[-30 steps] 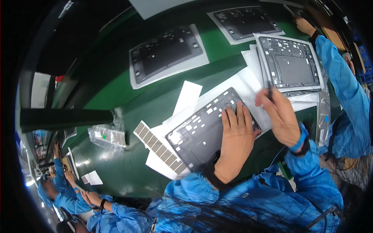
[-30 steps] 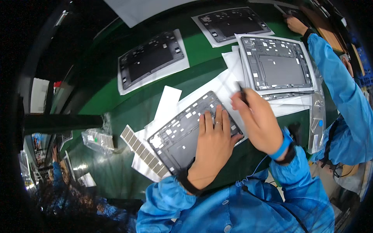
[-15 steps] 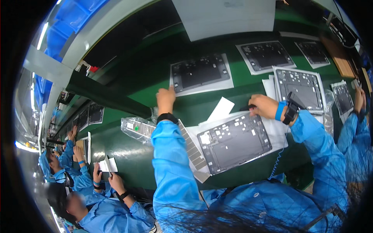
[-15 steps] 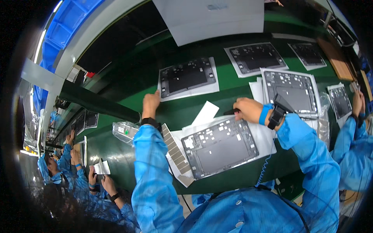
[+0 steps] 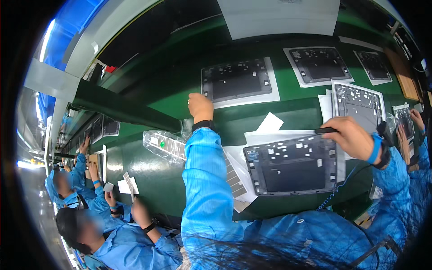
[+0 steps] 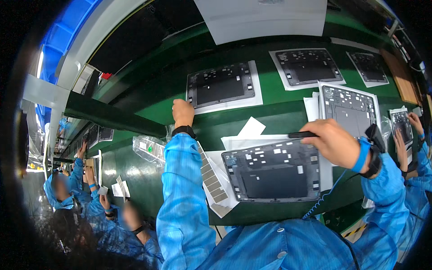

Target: Assembling electronic components and applying adhesive labels to laptop chassis at a production line.

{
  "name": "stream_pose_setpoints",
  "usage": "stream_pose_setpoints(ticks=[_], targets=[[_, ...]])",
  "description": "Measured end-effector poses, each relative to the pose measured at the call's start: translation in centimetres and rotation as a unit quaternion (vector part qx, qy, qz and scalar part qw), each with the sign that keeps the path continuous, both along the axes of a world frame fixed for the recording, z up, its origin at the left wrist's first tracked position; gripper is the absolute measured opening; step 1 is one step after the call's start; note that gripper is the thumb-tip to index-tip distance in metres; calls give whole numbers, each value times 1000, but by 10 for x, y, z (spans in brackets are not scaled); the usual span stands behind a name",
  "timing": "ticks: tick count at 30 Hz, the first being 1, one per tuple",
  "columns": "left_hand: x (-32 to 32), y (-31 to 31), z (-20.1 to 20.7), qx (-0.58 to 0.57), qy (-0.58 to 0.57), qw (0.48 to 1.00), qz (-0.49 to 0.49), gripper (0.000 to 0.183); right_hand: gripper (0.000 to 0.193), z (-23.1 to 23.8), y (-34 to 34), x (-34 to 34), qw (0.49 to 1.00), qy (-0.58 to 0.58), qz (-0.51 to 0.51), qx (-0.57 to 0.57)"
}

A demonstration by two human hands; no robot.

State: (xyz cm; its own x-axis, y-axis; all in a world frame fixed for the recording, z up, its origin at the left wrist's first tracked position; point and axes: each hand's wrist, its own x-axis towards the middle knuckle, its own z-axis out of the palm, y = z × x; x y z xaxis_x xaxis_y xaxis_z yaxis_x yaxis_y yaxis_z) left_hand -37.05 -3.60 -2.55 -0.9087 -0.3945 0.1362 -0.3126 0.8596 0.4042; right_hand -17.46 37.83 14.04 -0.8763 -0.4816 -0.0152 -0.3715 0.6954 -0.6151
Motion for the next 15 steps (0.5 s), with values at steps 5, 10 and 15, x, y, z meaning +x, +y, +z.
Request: stream_pose_setpoints(ticks=[5, 10, 15], targets=[[5, -4, -19, -161, 11, 987, 13, 30, 21, 47, 49, -9, 991, 36, -101, 79], [12, -6, 10, 139, 137, 980, -31, 30, 26, 56, 106, -55, 973, 120, -173, 90], [84, -20, 66, 190, 129, 973, -19, 35, 24, 17, 117, -155, 977, -13, -208, 45]])
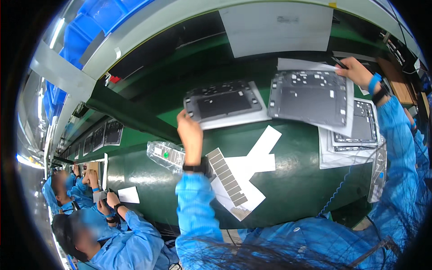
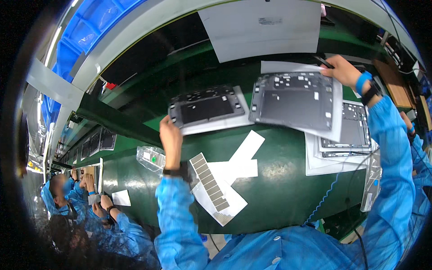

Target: Assembling electronic components and applying adhesive labels to laptop chassis at a production line.

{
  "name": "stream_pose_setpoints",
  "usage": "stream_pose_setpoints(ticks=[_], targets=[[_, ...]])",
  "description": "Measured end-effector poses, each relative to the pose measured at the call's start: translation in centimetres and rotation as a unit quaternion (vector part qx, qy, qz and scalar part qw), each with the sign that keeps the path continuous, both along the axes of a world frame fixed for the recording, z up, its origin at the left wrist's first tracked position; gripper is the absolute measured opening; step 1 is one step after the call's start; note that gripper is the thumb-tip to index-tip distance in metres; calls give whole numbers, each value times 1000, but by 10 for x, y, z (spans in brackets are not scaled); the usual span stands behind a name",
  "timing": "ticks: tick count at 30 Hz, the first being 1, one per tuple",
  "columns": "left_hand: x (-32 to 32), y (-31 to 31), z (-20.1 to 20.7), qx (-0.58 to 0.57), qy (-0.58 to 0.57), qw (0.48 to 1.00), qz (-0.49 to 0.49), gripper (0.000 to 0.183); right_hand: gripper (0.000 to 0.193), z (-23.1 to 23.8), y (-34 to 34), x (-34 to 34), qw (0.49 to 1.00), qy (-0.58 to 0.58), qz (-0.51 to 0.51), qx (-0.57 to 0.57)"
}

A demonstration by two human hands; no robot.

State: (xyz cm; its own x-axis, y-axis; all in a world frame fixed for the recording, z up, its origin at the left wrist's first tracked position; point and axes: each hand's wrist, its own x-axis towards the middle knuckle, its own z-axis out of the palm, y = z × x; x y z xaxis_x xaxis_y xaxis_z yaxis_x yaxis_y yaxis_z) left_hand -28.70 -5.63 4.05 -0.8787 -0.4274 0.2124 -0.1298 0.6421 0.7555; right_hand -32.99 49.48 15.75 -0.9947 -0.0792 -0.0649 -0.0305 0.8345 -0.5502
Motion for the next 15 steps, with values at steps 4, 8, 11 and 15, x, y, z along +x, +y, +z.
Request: stream_pose_setpoints(ticks=[4, 8, 11, 15], targets=[[116, -30, 34, -7, 36, 999, 25, 36, 28, -40, -12, -58, 998, 37, -56, -14], [223, -16, 37, 52, 25, 996, 64, 39, 40, -88, -70, -120, 994, 4, 64, 90], [268, 9, -1, 198, 6, 977, 75, 40, 42, -147, -145, -167, 992, 86, 82, 50], [269, 62, -29, 247, -63, 966, 31, 43, 36, -192, -232, -189, 987, 152, 47, 22]])
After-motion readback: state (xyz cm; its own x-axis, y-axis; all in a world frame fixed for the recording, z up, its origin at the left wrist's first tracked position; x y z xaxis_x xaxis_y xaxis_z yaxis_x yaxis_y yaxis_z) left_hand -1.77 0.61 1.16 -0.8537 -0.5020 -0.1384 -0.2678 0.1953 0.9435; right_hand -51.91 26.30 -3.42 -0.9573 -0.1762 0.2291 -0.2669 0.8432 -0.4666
